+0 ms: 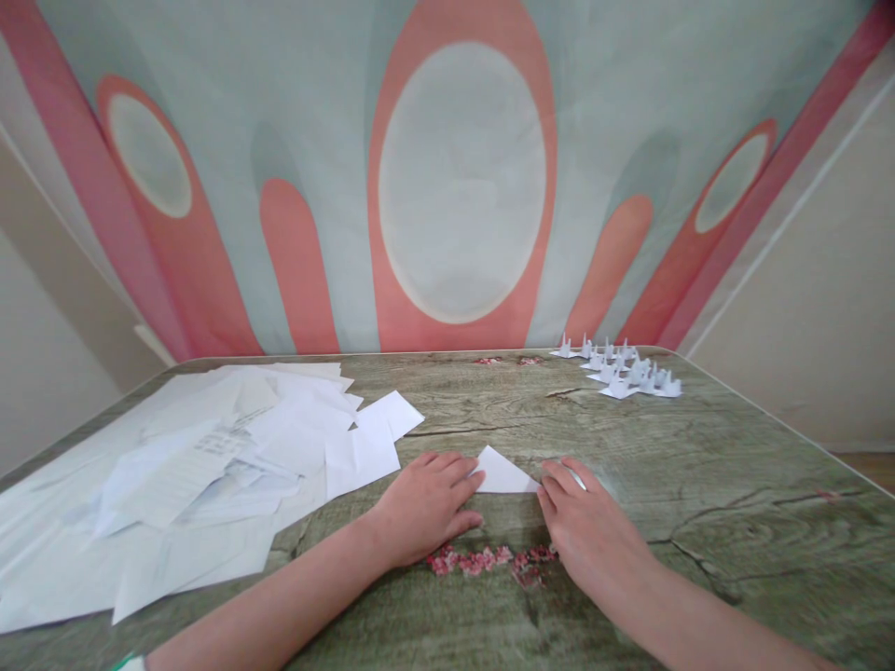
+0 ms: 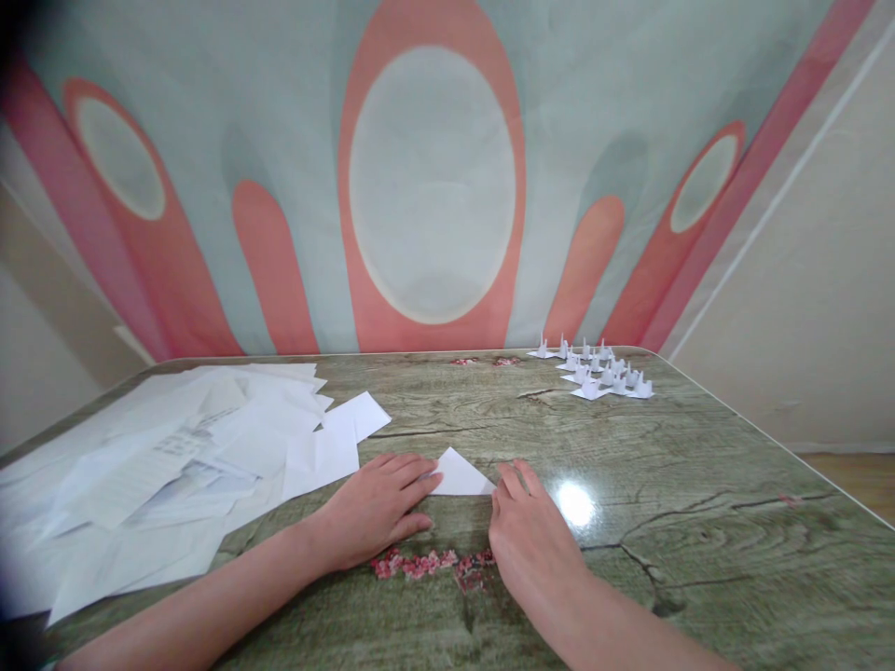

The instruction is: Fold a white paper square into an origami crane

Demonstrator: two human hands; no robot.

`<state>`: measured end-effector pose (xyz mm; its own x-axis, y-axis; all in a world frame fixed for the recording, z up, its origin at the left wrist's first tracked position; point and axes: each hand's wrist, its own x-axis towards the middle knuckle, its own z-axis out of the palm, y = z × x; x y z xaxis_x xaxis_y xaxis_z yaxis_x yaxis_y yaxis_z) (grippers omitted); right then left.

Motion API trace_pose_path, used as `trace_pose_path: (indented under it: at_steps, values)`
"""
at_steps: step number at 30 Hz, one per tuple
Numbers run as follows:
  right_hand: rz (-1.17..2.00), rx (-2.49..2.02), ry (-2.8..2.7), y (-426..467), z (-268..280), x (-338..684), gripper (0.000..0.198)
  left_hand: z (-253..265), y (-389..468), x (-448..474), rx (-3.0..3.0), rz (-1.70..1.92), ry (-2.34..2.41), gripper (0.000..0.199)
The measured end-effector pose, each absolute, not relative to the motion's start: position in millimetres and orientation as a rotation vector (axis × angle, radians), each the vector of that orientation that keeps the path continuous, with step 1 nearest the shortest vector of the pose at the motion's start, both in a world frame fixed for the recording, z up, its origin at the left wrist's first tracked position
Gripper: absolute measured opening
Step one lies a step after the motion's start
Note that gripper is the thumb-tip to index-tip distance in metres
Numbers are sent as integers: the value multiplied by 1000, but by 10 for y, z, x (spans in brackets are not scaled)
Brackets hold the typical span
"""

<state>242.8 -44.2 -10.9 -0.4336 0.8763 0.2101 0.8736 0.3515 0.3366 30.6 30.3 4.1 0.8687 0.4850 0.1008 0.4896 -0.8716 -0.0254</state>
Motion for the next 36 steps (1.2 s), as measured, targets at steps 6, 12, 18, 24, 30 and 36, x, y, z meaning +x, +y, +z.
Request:
trace_pose_path:
  at_steps: [6,12,18,24,30,36]
  values:
    - [473,1702,2543,-423,5,2521,12,36,309,298,-2986,-149,-764,43]
    - [376,1861,2425,-343,159,2696,17,29,312,295,-2997,-138,-760,44]
    - [312,1865,2664,-311,15,2579,27,15,309,297,-3002,-155,-780,43]
    - [314,1727,2966,-295,-163,2503,25,19,295,296,-3008,-194,-786,42]
    - [238,1616,3025,-283,-233,2469,36,68,279,314,-2992,-178,-761,39]
    - [268,1638,3027,-280,-232,2432,33,126,259,329,-2991,-169,-724,35]
